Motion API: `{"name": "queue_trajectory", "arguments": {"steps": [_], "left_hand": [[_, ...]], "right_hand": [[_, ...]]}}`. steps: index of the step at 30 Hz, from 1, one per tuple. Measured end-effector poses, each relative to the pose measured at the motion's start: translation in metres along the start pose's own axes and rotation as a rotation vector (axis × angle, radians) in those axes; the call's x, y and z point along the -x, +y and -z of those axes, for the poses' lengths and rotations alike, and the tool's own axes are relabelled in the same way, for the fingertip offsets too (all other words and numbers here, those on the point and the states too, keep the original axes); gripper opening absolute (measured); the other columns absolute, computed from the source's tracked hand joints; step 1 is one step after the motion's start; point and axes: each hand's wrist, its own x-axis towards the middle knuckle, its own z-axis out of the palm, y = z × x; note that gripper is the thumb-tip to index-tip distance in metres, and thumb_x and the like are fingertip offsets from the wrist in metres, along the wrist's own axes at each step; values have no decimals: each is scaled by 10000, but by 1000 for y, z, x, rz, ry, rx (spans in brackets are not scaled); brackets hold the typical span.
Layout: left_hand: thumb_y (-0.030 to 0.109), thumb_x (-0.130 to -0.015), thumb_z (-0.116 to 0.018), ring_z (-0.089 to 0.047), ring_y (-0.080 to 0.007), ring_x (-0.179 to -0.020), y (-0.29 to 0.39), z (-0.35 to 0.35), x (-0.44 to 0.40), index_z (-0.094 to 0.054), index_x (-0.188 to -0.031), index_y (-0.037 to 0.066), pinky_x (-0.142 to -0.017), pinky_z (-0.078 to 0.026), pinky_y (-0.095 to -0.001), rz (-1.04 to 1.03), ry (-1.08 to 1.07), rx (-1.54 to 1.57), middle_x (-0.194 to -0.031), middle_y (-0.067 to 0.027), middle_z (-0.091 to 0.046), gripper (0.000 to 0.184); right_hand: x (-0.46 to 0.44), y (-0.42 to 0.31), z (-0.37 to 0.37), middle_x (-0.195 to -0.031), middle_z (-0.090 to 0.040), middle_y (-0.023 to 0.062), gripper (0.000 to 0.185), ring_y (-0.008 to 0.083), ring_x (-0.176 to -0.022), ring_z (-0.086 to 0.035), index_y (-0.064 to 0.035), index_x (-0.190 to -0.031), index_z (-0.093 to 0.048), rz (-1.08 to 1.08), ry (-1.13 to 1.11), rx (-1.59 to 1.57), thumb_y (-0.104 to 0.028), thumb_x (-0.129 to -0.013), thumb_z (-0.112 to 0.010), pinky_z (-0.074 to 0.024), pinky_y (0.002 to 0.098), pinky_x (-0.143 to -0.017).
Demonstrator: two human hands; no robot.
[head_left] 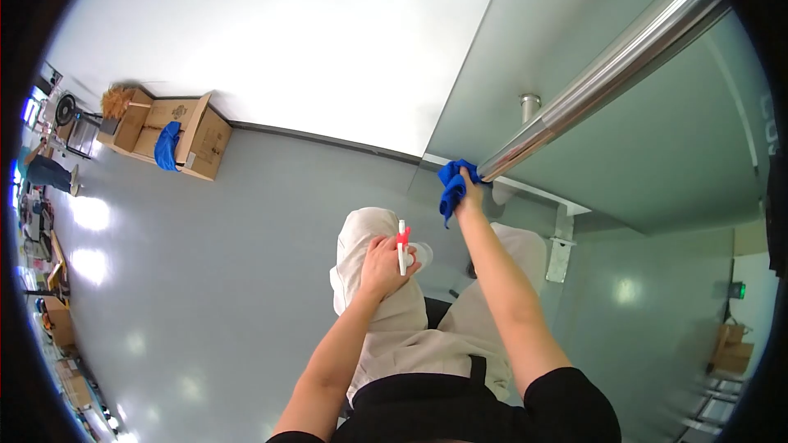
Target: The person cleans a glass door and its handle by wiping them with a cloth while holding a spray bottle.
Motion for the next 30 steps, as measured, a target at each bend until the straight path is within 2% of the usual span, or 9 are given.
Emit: {"name": "queue_trajectory", "arguments": {"steps": [4,5,8,14,19,22,26,28,30], "left_hand": [[288,-743,-757,-573,-277,-1061,2,0,1,-696,-936,117,-1027,-360,-425,-10,33,-3,-1113,-62,-634,265],[288,-742,-757,-575,-278,-1057,1,-1,1,-698,-936,116,-1026,-361,-426,-13,33,-1,-1107,-63,-636,267],[287,-736,-760,-576,-268,-1063,0,-2,-1,-698,-938,120,-1023,-362,-428,-7,16,-3,-1126,-75,-635,269],[283,-729,-762,-582,-248,-1067,3,-1,-4,-699,-933,118,-1017,-363,-426,9,-12,-16,-1136,-87,-643,270],[289,-743,-751,-584,-253,-1063,3,-7,-4,-703,-931,107,-1010,-365,-423,-20,2,-50,-1122,-91,-649,265],[289,-742,-752,-584,-253,-1071,5,-8,-6,-701,-930,107,-1003,-366,-420,-13,-13,-91,-1129,-89,-656,266],[282,-712,-771,-605,-258,-1011,8,-8,-8,-722,-953,118,-994,-375,-430,-17,-7,-101,-977,-61,-683,295],[281,-711,-773,-606,-258,-1007,14,-5,-8,-722,-962,120,-997,-374,-432,-15,-25,-113,-977,-57,-683,302],[267,-720,-769,-600,-252,-1022,13,-6,-8,-713,-958,116,-992,-373,-423,-13,-45,-125,-1001,-61,-682,287]], "right_hand": [[-5,-38,16,-1001,-658,42,378,152,-853,-634,-22,-1138,-621,93,60,418,-213,-844,-761,-515,285,-752],[-10,-42,17,-897,-648,48,332,139,-732,-595,22,-1022,-624,238,79,591,-279,-891,-677,-489,299,-639],[3,-81,12,-894,-643,42,352,118,-734,-576,14,-983,-631,336,-34,688,-311,-869,-704,-468,293,-611],[74,-171,-70,-838,-658,13,153,138,-796,-591,-14,-898,-663,711,35,617,-157,-873,-711,-474,311,-786],[93,-254,-102,-874,-695,44,185,131,-794,-614,-5,-931,-678,1006,-71,471,-154,-848,-749,-488,308,-769],[102,-240,-100,-891,-702,49,211,132,-811,-621,-1,-943,-678,1130,102,676,-168,-842,-759,-489,311,-768],[64,-169,-39,-694,-700,96,427,173,-634,-641,34,-752,-685,852,242,784,-377,-783,-797,-488,366,-635],[47,-138,-1,-665,-671,182,506,303,-603,-657,17,-728,-678,520,307,1260,-481,-777,-756,-462,411,-576],[14,-105,46,-653,-666,167,501,336,-595,-650,-3,-717,-685,740,218,1073,-496,-762,-758,-472,409,-568]]}}
